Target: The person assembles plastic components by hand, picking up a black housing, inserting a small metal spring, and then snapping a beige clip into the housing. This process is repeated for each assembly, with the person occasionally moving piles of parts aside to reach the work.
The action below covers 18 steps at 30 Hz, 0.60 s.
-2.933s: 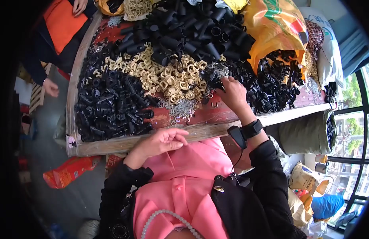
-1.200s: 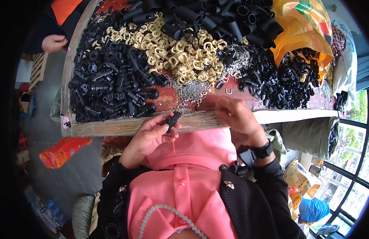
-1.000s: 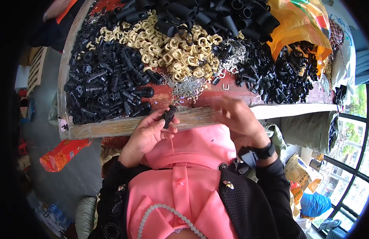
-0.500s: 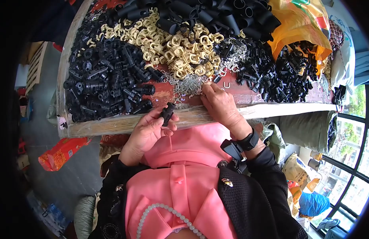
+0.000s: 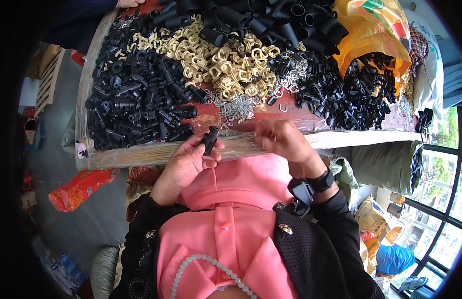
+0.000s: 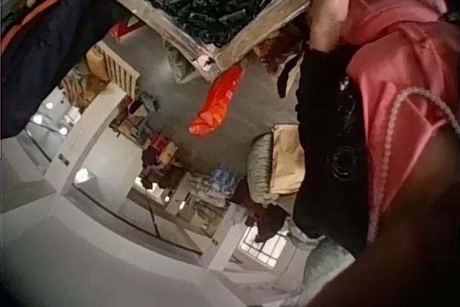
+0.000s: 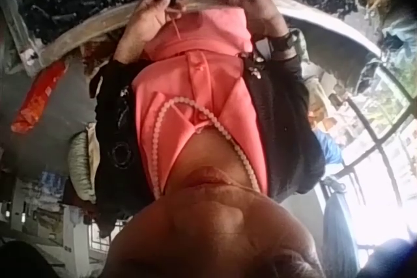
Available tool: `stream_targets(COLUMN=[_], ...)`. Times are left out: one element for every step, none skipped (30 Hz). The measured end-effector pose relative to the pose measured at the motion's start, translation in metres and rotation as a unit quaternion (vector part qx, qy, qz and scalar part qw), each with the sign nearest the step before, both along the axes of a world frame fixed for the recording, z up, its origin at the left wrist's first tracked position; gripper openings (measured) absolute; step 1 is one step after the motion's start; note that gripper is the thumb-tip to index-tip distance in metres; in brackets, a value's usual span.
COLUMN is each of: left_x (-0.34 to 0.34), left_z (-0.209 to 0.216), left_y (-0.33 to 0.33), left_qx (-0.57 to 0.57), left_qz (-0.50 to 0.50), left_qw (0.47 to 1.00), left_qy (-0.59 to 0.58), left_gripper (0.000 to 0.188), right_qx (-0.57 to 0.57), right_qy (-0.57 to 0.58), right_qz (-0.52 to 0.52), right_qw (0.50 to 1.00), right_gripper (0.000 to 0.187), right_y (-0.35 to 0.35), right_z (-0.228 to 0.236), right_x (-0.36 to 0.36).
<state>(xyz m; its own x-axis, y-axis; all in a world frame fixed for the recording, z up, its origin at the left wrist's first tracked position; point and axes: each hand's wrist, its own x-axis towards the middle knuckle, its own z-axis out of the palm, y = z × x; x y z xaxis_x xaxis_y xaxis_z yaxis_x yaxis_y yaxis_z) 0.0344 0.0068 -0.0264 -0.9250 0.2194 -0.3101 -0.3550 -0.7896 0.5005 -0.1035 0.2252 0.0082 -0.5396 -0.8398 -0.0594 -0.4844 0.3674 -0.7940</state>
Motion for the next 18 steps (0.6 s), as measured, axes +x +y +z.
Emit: stream_targets(left_x=[-0.003, -0.006, -0.009, -0.011, -0.015, -0.021, -0.028, -0.035, -0.043, -0.051, -0.059, -0.068, -0.076, -0.082, -0.085, -0.088, -0.091, -0.092], left_z=[0.003, 0.005, 0.006, 0.006, 0.007, 0.008, 0.011, 0.017, 0.023, 0.027, 0.030, 0.033, 0.035, 0.037, 0.036, 0.034, 0.031, 0.029], left_y=[-0.002, -0.004, -0.007, -0.011, -0.015, -0.018, -0.018, -0.019, -0.019, -0.018, -0.018, -0.017, -0.015, -0.016, -0.018, -0.018, -0.018, -0.018], left_qx=[0.010, 0.020, 0.019, 0.011, 0.003, -0.005, -0.007, -0.018, -0.030, -0.041, -0.045, -0.039, -0.033, -0.027, -0.029, -0.005, 0.020, 0.045], left_qz=[-0.014, -0.029, -0.031, -0.035, -0.039, -0.045, -0.047, -0.055, -0.063, -0.070, -0.068, -0.051, -0.035, -0.019, -0.019, 0.002, 0.022, 0.042], left_qw=[1.000, 0.999, 0.999, 0.999, 0.999, 0.998, 0.998, 0.998, 0.997, 0.997, 0.997, 0.998, 0.999, 0.999, 0.999, 1.000, 0.999, 0.997], left_qy=[-0.010, -0.020, -0.020, -0.024, -0.028, -0.031, -0.030, -0.023, -0.015, -0.008, -0.009, -0.013, -0.015, -0.017, -0.016, -0.026, -0.035, -0.045], left_gripper=[0.035, 0.035, 0.035, 0.036, 0.036, 0.037, 0.037, 0.036, 0.035, 0.035, 0.035, 0.029, 0.024, 0.019, 0.019, 0.018, 0.018, 0.017], right_qx=[-0.012, -0.013, -0.023, -0.032, -0.042, -0.043, -0.023, -0.004, 0.015, 0.012, 0.018, 0.023, 0.030, 0.027, 0.038, 0.050, 0.062, 0.061], right_qy=[-0.074, -0.073, -0.039, -0.005, 0.028, 0.029, 0.088, 0.146, 0.203, 0.203, 0.200, 0.198, 0.197, 0.197, 0.189, 0.182, 0.174, 0.175], right_qz=[0.045, 0.043, 0.027, 0.012, -0.002, -0.005, -0.026, -0.047, -0.068, -0.069, -0.064, -0.058, -0.054, -0.054, -0.056, -0.058, -0.060, -0.061], right_qw=[0.996, 0.996, 0.999, 0.999, 0.999, 0.999, 0.995, 0.988, 0.977, 0.977, 0.977, 0.978, 0.979, 0.978, 0.980, 0.980, 0.981, 0.981], right_gripper=[0.017, 0.017, 0.018, 0.019, 0.020, 0.020, 0.019, 0.018, 0.017, 0.017, 0.016, 0.015, 0.014, 0.014, 0.013, 0.013, 0.013, 0.013], right_y=[0.004, 0.004, 0.000, -0.005, -0.010, -0.014, -0.019, -0.024, -0.027, -0.028, -0.030, -0.032, -0.032, -0.031, -0.029, -0.025, -0.023, -0.021], right_z=[0.005, 0.006, 0.006, 0.005, 0.004, 0.000, -0.009, -0.018, -0.022, -0.024, -0.025, -0.026, -0.026, -0.026, -0.026, -0.026, -0.025, -0.025], right_x=[0.001, 0.000, -0.002, -0.005, -0.007, -0.011, -0.014, -0.016, -0.018, -0.020, -0.022, -0.023, -0.025, -0.025, -0.026, -0.026, -0.026, -0.026])
